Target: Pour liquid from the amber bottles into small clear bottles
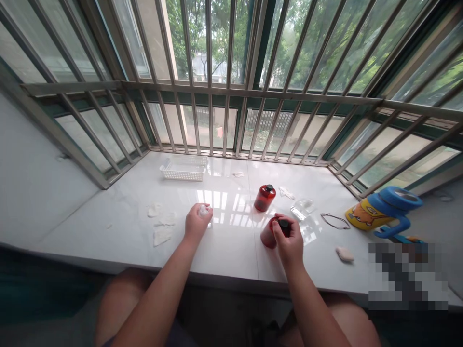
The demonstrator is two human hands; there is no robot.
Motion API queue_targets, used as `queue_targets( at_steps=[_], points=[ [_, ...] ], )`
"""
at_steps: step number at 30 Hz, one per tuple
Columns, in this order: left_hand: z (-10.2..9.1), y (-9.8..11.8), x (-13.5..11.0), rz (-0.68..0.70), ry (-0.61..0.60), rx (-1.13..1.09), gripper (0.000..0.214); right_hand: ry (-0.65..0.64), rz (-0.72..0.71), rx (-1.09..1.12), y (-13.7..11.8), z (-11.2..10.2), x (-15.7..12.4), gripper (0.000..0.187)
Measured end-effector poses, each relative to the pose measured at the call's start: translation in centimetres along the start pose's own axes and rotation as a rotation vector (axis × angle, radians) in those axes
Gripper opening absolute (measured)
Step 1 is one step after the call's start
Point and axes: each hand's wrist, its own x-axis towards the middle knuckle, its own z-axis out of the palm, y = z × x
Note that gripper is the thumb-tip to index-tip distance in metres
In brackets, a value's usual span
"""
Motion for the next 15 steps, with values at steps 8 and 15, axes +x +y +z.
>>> queue_targets(
  at_steps=[8,15],
  points=[
    [0.19,0.07,0.03,0.013,0.012,0.048,0.02,0.03,-0.045,0.099,0.86,0.49,-0.05,0.033],
    [0.55,0.09,0.29,0.043,0.018,0.071,0.015,-0.051,-0.14,0.024,0.88,-0.16,0.61,0.027]
  ],
)
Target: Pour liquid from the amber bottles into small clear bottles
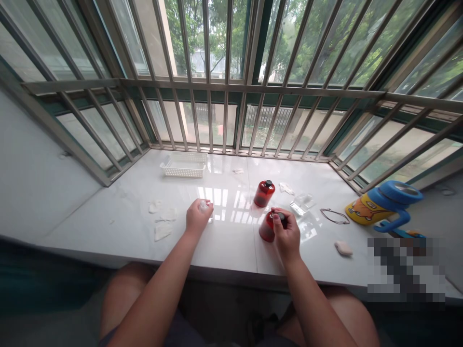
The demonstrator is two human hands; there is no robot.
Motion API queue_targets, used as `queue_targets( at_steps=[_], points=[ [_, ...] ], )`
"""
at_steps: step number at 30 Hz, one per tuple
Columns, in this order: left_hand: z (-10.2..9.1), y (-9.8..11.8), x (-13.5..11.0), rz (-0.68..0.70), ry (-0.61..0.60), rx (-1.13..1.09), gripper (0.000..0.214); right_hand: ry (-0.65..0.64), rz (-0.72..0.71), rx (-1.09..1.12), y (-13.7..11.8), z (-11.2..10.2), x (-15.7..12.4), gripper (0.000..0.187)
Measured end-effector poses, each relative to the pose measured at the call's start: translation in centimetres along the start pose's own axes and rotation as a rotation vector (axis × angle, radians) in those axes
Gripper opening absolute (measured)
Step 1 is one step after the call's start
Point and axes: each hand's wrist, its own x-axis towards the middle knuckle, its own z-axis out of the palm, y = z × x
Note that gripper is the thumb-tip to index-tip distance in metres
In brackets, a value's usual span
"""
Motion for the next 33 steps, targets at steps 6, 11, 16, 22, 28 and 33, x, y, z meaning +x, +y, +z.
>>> queue_targets(
  at_steps=[6,11,16,22,28,33],
  points=[
    [1.8,0.5,0.0,0.049,0.024,-0.006,0.014,0.01,0.005,0.077,0.6,0.2,0.1,0.036],
    [3.7,0.9,0.0,0.069,0.014,-0.047,0.015,0.032,0.027,0.194,1.5,0.5,0.0,0.04],
    [4.8,1.4,-0.2,0.062,-0.009,-0.118,0.02,0.033,0.018,0.202,1.4,0.6,0.0,0.037],
    [4.7,1.7,-0.3,0.034,-0.046,-0.194,0.037,-0.009,-0.001,0.118,1.3,0.2,0.1,0.026],
    [4.6,1.5,0.0,0.096,-0.067,-0.172,0.013,0.027,0.026,0.174,1.3,0.2,0.1,0.036],
    [4.6,1.6,-0.2,0.063,-0.061,-0.181,0.018,-0.008,0.032,0.101,1.3,0.2,0.2,0.032]
  ],
)
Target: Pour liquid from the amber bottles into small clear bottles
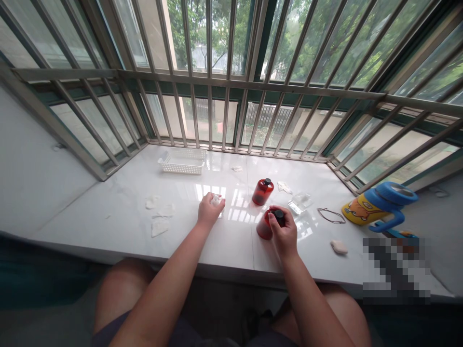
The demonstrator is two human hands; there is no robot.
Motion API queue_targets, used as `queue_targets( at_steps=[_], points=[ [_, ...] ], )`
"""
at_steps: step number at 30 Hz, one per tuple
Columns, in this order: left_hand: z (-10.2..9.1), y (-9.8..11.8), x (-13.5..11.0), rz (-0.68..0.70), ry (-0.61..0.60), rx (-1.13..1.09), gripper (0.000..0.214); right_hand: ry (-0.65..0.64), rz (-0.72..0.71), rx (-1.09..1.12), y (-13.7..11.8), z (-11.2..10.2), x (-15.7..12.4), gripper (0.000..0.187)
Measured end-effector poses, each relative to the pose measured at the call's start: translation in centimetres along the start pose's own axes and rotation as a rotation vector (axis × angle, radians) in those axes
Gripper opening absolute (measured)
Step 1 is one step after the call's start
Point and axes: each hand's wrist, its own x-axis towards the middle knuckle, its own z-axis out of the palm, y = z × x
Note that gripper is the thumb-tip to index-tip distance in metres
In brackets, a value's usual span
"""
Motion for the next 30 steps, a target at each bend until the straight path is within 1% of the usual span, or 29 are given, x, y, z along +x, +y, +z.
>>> queue_targets(
  at_steps=[3,5,7,8,9,11,13,15,17,19,21,24,27,30],
  points=[
    [0.03,0.07,-0.19,-0.062,0.029,-0.059,0.036,0.025,0.016,0.09,0.03,0.0,0.01,0.04],
    [0.0,0.08,-0.21,-0.071,0.027,-0.079,0.04,0.028,0.005,0.095,0.03,-0.04,0.03,0.036],
    [-0.07,0.06,-0.14,-0.034,0.002,-0.047,0.034,-0.001,-0.013,0.02,0.0,-0.12,0.07,0.028],
    [-0.12,0.05,-0.08,-0.007,-0.012,-0.025,0.029,-0.016,-0.016,-0.013,0.0,-0.15,0.08,0.027],
    [-0.18,0.04,-0.02,0.019,-0.022,-0.006,0.024,-0.021,-0.014,-0.025,0.02,-0.17,0.08,0.028],
    [-0.25,0.04,0.07,0.056,-0.029,0.013,0.014,-0.003,0.001,0.019,0.09,-0.16,0.07,0.035],
    [-0.27,0.08,0.07,0.054,-0.028,0.011,0.01,0.026,0.012,0.083,0.17,-0.11,0.04,0.039],
    [-0.21,0.16,-0.02,0.029,-0.02,0.011,0.015,0.023,0.014,0.083,0.18,-0.08,0.03,0.035],
    [-0.11,0.28,-0.16,-0.015,0.003,-0.014,0.025,0.007,0.016,0.027,0.11,-0.08,0.02,0.031],
    [-0.03,0.39,-0.28,-0.049,0.03,-0.052,0.036,0.005,0.016,-0.001,0.04,-0.08,0.01,0.036],
    [-0.01,0.44,-0.34,-0.061,0.04,-0.073,0.042,0.02,0.013,0.035,0.05,-0.06,0.02,0.042],
    [-0.08,0.34,-0.28,-0.046,-0.001,-0.045,0.036,0.031,0.002,0.079,0.14,-0.07,0.05,0.038],
    [-0.12,0.13,-0.11,-0.023,-0.02,-0.011,0.02,0.006,-0.004,0.011,0.19,-0.13,0.06,0.03],
    [-0.08,0.0,0.03,-0.015,-0.018,-0.004,0.014,0.016,0.001,0.048,0.25,-0.08,0.02,0.036]
  ],
)
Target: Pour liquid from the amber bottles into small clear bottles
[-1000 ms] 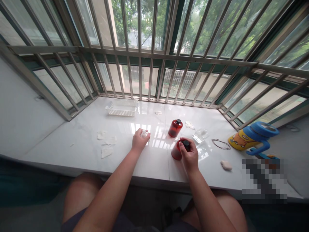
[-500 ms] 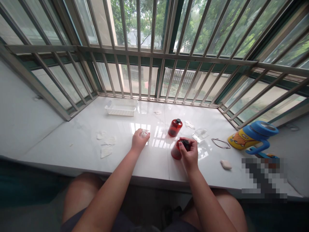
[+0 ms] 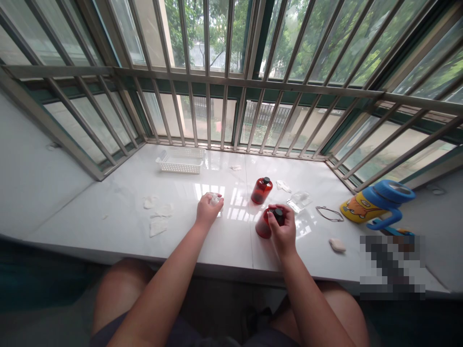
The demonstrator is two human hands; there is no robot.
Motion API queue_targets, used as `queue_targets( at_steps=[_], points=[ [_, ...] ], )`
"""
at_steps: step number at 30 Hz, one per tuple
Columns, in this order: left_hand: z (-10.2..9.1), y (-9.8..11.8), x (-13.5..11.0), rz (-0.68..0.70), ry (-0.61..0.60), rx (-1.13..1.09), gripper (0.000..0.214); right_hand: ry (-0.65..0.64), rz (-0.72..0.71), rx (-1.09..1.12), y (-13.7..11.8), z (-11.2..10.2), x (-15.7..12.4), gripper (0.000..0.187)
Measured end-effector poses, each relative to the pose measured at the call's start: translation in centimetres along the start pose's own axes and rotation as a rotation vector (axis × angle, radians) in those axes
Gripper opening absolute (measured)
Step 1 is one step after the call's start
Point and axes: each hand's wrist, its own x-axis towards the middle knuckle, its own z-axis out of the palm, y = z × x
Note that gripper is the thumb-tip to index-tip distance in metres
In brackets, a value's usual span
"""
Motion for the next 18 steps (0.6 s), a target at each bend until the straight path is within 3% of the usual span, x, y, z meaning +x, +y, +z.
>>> queue_targets(
  at_steps=[3,9,15,18],
  points=[
    [0.04,0.07,-0.04,-0.017,-0.001,-0.008,0.017,0.022,0.003,0.06,0.04,0.07,-0.04,0.038],
    [-0.03,0.46,-0.34,-0.044,0.028,-0.045,0.034,-0.002,-0.01,-0.043,-0.22,0.06,-0.01,0.03],
    [-0.1,0.62,-0.28,-0.045,0.012,-0.02,0.024,0.032,-0.028,0.082,0.28,0.36,-0.05,0.038],
    [-0.15,0.56,-0.24,-0.044,0.006,-0.001,0.021,0.016,-0.021,0.041,0.19,0.26,0.01,0.031]
  ],
)
